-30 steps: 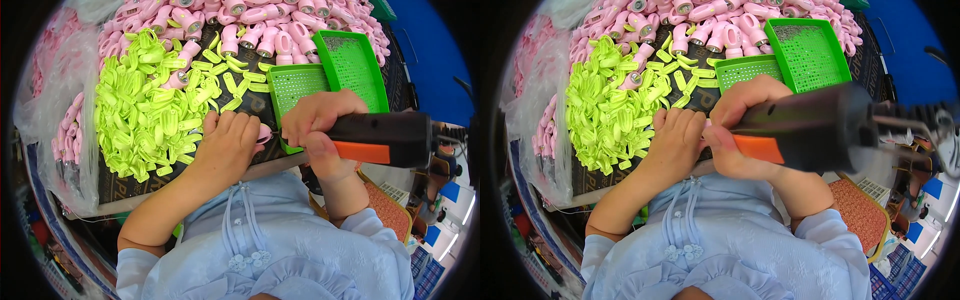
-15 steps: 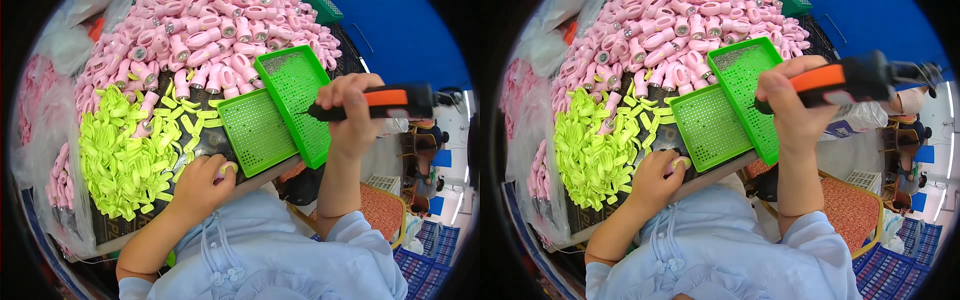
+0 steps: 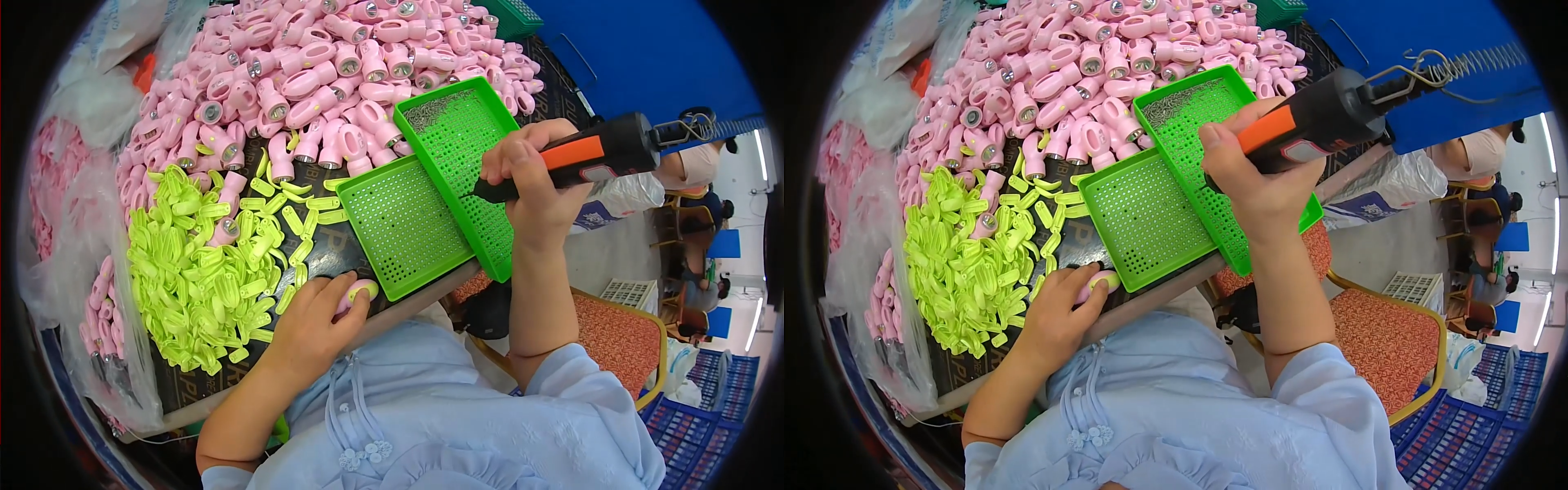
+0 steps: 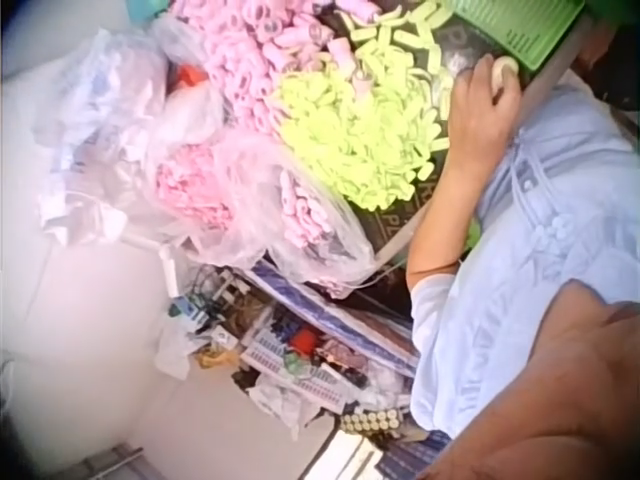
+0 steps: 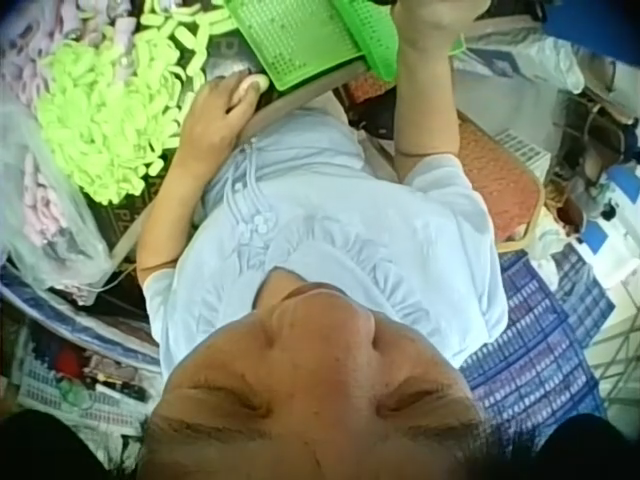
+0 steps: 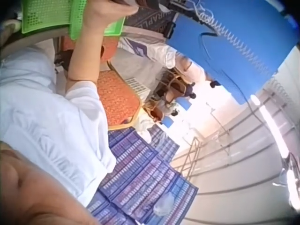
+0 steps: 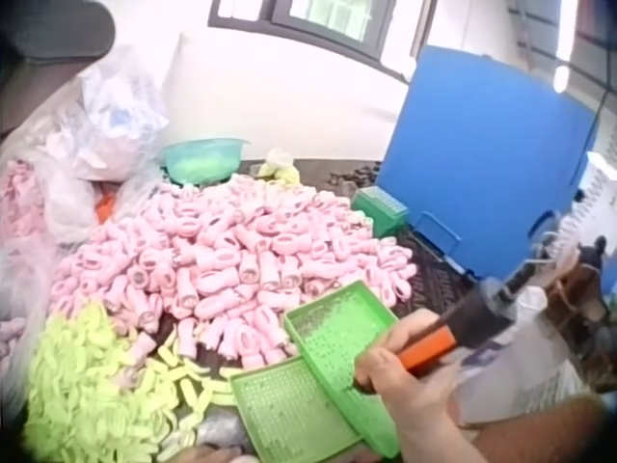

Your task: Assembling small plastic toy components with electronic lights using a handheld power tool at a factory workbench.

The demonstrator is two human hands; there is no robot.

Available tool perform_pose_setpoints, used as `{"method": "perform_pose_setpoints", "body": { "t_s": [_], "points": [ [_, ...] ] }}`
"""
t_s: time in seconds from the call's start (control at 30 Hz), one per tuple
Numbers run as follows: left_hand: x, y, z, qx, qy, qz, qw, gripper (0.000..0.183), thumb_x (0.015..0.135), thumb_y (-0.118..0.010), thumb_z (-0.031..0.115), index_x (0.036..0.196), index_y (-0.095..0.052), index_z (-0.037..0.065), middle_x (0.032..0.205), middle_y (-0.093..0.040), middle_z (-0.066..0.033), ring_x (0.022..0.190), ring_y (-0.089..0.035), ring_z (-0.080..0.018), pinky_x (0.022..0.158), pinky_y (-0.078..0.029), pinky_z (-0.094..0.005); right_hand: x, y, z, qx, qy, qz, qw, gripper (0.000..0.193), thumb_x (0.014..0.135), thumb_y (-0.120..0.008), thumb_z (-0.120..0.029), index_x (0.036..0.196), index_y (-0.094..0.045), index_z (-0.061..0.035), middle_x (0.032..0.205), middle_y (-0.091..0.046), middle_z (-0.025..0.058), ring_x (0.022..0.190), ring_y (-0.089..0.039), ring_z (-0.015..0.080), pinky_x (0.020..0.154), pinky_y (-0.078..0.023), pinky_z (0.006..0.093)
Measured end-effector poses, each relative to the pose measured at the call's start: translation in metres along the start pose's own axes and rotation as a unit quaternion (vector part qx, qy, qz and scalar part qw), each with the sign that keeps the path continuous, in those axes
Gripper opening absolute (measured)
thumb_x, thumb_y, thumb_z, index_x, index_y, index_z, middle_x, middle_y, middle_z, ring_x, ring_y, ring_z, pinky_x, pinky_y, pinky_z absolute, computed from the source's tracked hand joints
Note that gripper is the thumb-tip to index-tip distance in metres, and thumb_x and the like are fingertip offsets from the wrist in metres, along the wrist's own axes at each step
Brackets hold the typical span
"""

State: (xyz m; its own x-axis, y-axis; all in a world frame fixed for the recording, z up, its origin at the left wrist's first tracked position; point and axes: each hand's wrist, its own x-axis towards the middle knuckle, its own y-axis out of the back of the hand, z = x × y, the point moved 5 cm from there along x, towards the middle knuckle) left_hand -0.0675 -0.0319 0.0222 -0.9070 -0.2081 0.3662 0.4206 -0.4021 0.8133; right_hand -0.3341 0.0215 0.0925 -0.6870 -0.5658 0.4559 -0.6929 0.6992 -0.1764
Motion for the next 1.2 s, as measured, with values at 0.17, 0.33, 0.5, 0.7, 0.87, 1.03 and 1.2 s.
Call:
{"method": "perform_pose_setpoints", "body": {
  "t_s": [0.17,0.33,0.5,0.7,0.87,1.03,1.2],
  "points": [
    [0.001,0.001,-0.001,-0.008,0.002,0.012,1.000,0.040,0.074,-0.066,0.005,0.114,-0.063,0.002,0.118,-0.061,-0.0214,0.093,-0.060,-0.0330,0.077,-0.053,-0.0391,0.000,0.002,0.002,-0.018,0.006,-0.006,1.000,0.024,0.075,-0.076,0.005,0.090,-0.058,-0.0027,0.074,-0.063,0.0041,0.058,-0.060,0.0108,0.054,-0.050,0.0244],
    [-0.001,0.002,-0.001,-0.023,0.002,0.010,1.000,0.040,0.074,-0.066,0.004,0.115,-0.063,0.002,0.119,-0.061,-0.0215,0.092,-0.060,-0.0330,0.076,-0.053,-0.0387,-0.001,-0.003,-0.007,-0.032,0.017,-0.019,0.999,0.024,0.078,-0.074,0.006,0.091,-0.056,-0.0036,0.074,-0.062,0.0051,0.059,-0.060,0.0131,0.055,-0.052,0.0268],
    [-0.005,-0.001,0.001,0.014,-0.014,-0.006,1.000,0.041,0.074,-0.067,0.004,0.114,-0.061,0.005,0.120,-0.060,-0.0210,0.087,-0.058,-0.0294,0.069,-0.053,-0.0370,0.004,-0.007,-0.036,0.085,0.067,-0.106,0.988,0.010,0.094,-0.057,-0.010,0.096,-0.048,-0.0048,0.072,-0.054,0.0095,0.060,-0.054,0.0202,0.058,-0.050,0.0362],
    [-0.010,-0.005,0.005,0.070,-0.033,0.020,0.997,0.040,0.072,-0.067,0.006,0.111,-0.060,0.008,0.121,-0.058,-0.0204,0.084,-0.056,-0.0256,0.064,-0.053,-0.0300,-0.029,-0.071,-0.063,0.194,-0.067,-0.200,0.958,0.033,0.090,-0.063,-0.043,0.090,-0.047,-0.0138,0.071,-0.047,-0.0016,0.059,-0.047,0.0128,0.056,-0.043,0.0300],
    [-0.016,-0.011,0.002,0.103,-0.051,0.079,0.990,0.036,0.071,-0.068,0.010,0.106,-0.063,0.010,0.117,-0.058,-0.0176,0.080,-0.054,-0.0221,0.057,-0.051,-0.0259,-0.066,-0.104,-0.024,0.200,-0.160,-0.237,0.937,0.027,0.087,-0.070,-0.021,0.093,-0.047,-0.0088,0.072,-0.053,0.0056,0.059,-0.053,0.0170,0.059,-0.049,0.0341],
    [-0.017,-0.011,0.002,0.096,-0.046,0.083,0.991,0.035,0.071,-0.068,0.011,0.106,-0.063,0.010,0.114,-0.057,-0.0168,0.079,-0.055,-0.0219,0.055,-0.051,-0.0260,-0.077,-0.110,-0.014,0.209,-0.157,-0.253,0.931,0.028,0.079,-0.070,0.005,0.092,-0.047,-0.0055,0.074,-0.057,0.0089,0.063,-0.057,0.0164,0.062,-0.051,0.0318],
    [-0.019,-0.012,0.001,0.104,-0.050,0.091,0.989,0.035,0.072,-0.068,0.012,0.107,-0.062,0.010,0.114,-0.057,-0.0169,0.079,-0.055,-0.0216,0.055,-0.051,-0.0262,-0.077,-0.114,-0.015,0.164,-0.162,-0.261,0.938,0.025,0.084,-0.070,-0.011,0.092,-0.047,-0.0078,0.072,-0.055,0.0063,0.061,-0.055,0.0172,0.060,-0.051,0.0339]
  ]
}}
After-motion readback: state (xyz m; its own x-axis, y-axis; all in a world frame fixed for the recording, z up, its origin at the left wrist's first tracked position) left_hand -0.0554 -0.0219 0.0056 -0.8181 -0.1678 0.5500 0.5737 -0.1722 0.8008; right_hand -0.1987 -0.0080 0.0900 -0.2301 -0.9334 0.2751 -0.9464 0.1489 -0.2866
